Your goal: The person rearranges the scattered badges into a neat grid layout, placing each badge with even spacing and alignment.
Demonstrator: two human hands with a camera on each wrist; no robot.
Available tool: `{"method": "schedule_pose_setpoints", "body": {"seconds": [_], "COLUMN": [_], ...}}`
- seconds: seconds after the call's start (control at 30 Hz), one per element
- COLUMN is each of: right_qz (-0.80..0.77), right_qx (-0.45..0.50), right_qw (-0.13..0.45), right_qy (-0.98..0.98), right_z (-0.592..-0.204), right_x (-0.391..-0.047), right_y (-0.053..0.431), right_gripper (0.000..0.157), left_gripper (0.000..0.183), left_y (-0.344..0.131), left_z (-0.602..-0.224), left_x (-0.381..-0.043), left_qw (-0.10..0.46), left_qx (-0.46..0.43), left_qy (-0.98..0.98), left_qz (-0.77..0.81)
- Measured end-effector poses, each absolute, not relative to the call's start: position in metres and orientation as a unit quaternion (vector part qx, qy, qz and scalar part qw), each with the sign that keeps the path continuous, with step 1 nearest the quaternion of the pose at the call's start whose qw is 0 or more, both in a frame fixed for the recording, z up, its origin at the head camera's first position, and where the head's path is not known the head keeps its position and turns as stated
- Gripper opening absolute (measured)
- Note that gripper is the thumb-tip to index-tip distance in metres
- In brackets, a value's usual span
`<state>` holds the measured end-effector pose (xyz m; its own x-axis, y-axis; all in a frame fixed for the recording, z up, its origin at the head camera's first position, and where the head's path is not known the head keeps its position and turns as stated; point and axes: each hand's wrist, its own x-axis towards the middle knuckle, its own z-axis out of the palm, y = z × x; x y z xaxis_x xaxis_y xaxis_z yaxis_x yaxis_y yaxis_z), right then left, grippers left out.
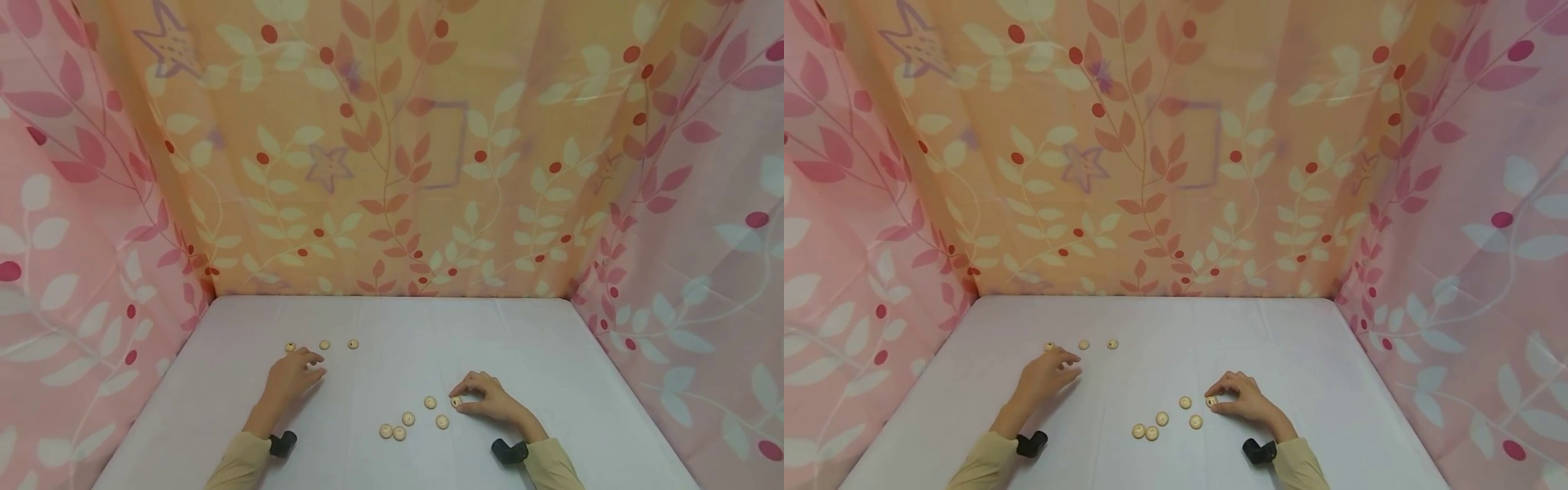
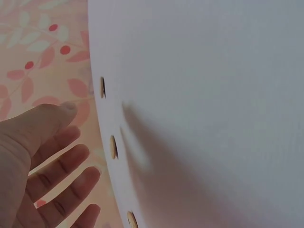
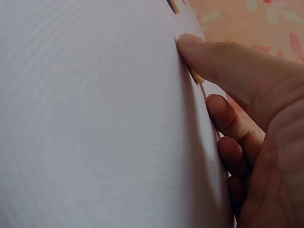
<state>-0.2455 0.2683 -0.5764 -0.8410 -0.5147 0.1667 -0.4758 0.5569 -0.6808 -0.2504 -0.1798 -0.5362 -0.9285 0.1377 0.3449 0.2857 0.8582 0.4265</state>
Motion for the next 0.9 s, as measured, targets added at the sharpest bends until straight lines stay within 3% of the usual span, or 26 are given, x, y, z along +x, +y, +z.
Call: {"method": "schedule_pose_setpoints", "body": {"seconds": [0.9], "right_qz": [-0.363], "right_qx": [-0.272], "right_qw": [0.032], "right_qy": [0.891], "right_z": [-0.574], "right_x": [-0.245], "right_y": [0.268], "right_gripper": [0.025], "left_gripper": [0.020], "left_y": [-0.128], "left_z": [-0.538], "left_x": [-0.219], "left_qw": [0.106], "left_qx": [-0.190], "left_qy": [-0.940], "left_qz": [-0.262]}}
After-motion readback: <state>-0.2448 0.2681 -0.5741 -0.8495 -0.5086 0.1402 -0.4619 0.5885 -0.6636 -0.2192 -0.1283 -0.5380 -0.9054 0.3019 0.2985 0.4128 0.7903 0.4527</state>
